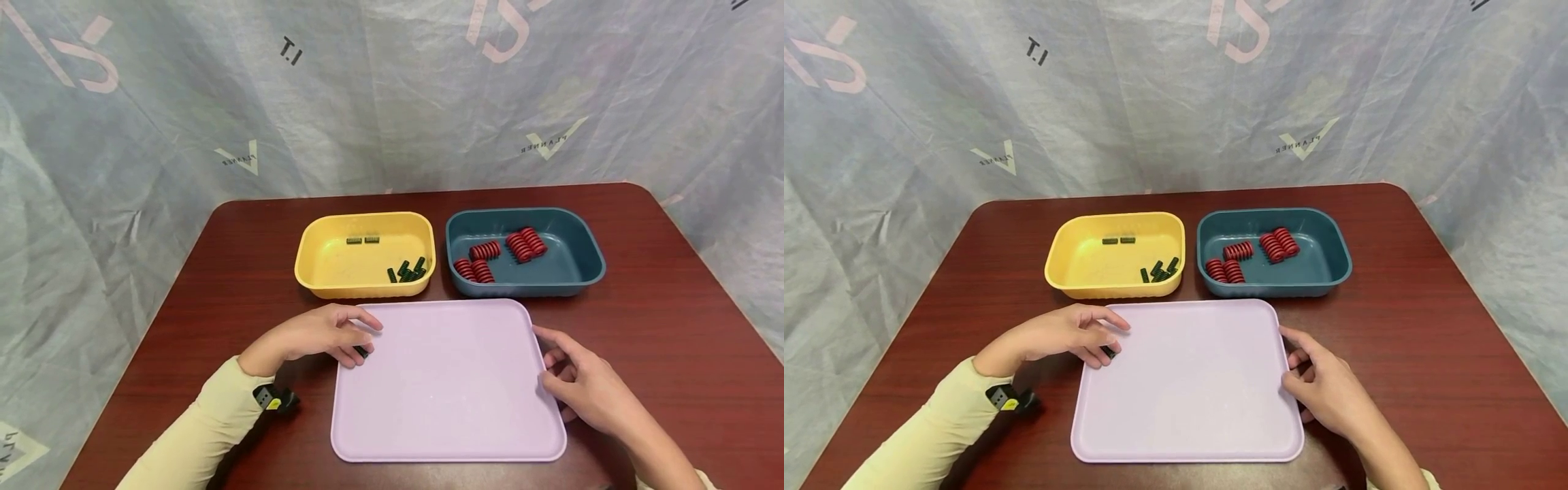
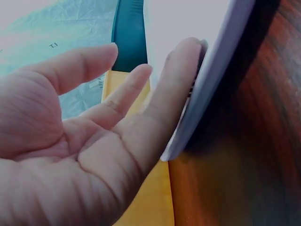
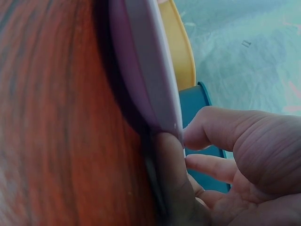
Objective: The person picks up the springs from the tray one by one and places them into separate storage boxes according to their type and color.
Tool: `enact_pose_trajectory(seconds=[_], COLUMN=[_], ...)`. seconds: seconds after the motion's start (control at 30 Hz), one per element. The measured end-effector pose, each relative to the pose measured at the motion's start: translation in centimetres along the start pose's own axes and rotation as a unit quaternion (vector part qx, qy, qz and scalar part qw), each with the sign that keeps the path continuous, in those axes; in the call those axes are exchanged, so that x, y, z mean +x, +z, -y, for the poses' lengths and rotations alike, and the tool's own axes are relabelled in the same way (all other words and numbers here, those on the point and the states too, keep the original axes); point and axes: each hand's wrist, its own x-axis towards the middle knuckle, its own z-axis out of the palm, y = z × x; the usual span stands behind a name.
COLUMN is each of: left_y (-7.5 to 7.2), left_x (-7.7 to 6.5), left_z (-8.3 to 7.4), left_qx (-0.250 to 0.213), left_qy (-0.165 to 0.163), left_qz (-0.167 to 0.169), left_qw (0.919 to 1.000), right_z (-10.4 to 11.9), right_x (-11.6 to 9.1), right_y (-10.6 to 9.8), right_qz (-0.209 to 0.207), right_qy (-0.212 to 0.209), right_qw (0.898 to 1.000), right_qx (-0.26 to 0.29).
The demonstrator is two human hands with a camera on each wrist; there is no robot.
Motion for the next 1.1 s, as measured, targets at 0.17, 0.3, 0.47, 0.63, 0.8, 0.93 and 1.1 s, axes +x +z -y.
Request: enact_pose_trajectory(seconds=[0.17, 0.3, 0.47, 0.63, 0.8, 0.93, 1.1], left_y=[0.3, 0.4, 0.2, 0.2, 0.5, 0.9, 1.6], left_x=[0.3, 0.3, 0.1, 0.3, 0.5, 0.8, 1.5], left_z=[0.1, 0.0, -0.1, 0.1, 0.2, 0.2, 0.3], left_qx=[0.02, 0.054, 0.076, 0.078, 0.091, 0.102, 0.1], left_qy=[0.009, 0.043, 0.068, 0.064, 0.062, 0.072, 0.056], left_qz=[-0.011, -0.03, -0.055, -0.061, -0.061, -0.066, -0.069], left_qw=[0.9997, 0.9972, 0.9933, 0.993, 0.9921, 0.99, 0.991], right_z=[-0.1, 0.0, 0.1, 0.1, 0.1, 0.1, 0.0], right_x=[0.0, 0.0, -0.1, -0.1, 0.0, -0.1, -0.1], right_y=[0.1, 0.1, 0.1, 0.0, 0.0, 0.1, 0.1], right_qz=[0.0, 0.001, -0.001, -0.003, -0.004, -0.006, -0.005], right_qy=[0.0, 0.002, 0.0, -0.001, -0.004, -0.004, -0.003], right_qw=[1.0, 1.0, 1.0, 1.0, 1.0, 1.0, 1.0], right_qx=[0.004, 0.001, -0.003, -0.005, -0.003, -0.004, -0.001])
